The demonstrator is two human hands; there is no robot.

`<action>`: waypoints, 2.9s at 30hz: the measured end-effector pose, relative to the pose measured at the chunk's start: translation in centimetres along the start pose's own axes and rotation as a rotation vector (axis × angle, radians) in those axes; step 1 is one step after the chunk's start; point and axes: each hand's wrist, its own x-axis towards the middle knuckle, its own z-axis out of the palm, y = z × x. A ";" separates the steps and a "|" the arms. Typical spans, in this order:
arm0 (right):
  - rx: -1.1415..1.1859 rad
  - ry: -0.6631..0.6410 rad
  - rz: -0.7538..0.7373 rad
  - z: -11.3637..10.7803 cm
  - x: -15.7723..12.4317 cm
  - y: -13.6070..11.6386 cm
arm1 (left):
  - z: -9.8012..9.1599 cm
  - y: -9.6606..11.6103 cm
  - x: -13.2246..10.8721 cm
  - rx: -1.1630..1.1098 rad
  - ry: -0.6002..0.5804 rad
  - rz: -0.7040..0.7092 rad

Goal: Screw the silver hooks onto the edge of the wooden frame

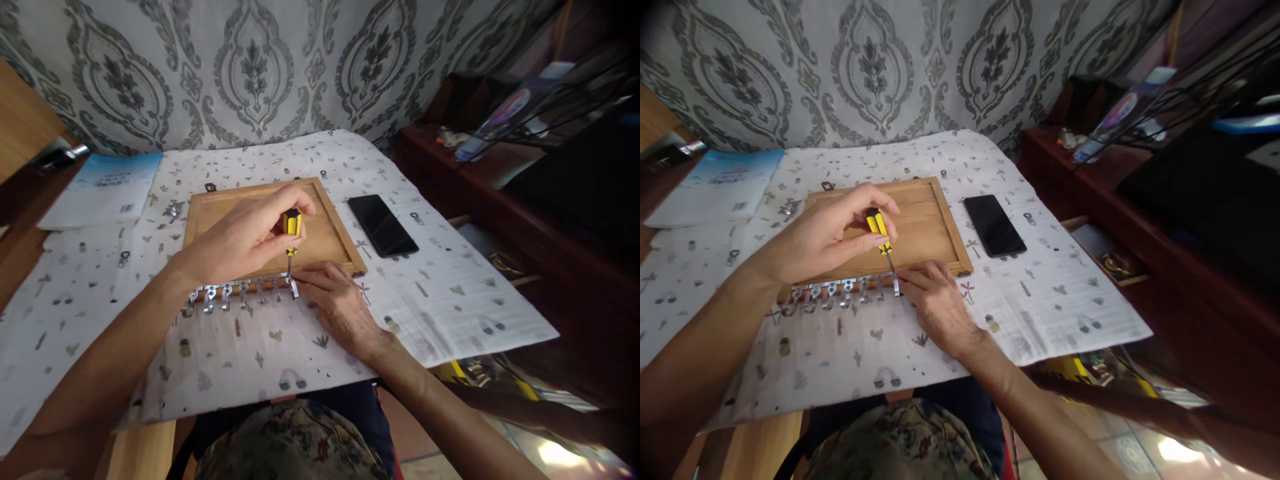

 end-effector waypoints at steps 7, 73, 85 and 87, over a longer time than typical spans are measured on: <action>0.000 -0.008 0.004 0.0 0.0 0.0 | 0.8 0.5 0.2 0.123 0.098 -0.014; 0.006 -0.019 0.010 0.1 -0.1 0.2 | 1.4 1.1 0.1 -0.230 0.148 -0.140; -0.005 0.001 0.002 0.2 0.0 0.2 | 1.7 0.6 0.2 0.032 0.144 -0.146; -0.006 -0.005 0.006 0.1 0.0 0.2 | 1.5 0.5 0.0 0.042 0.149 -0.124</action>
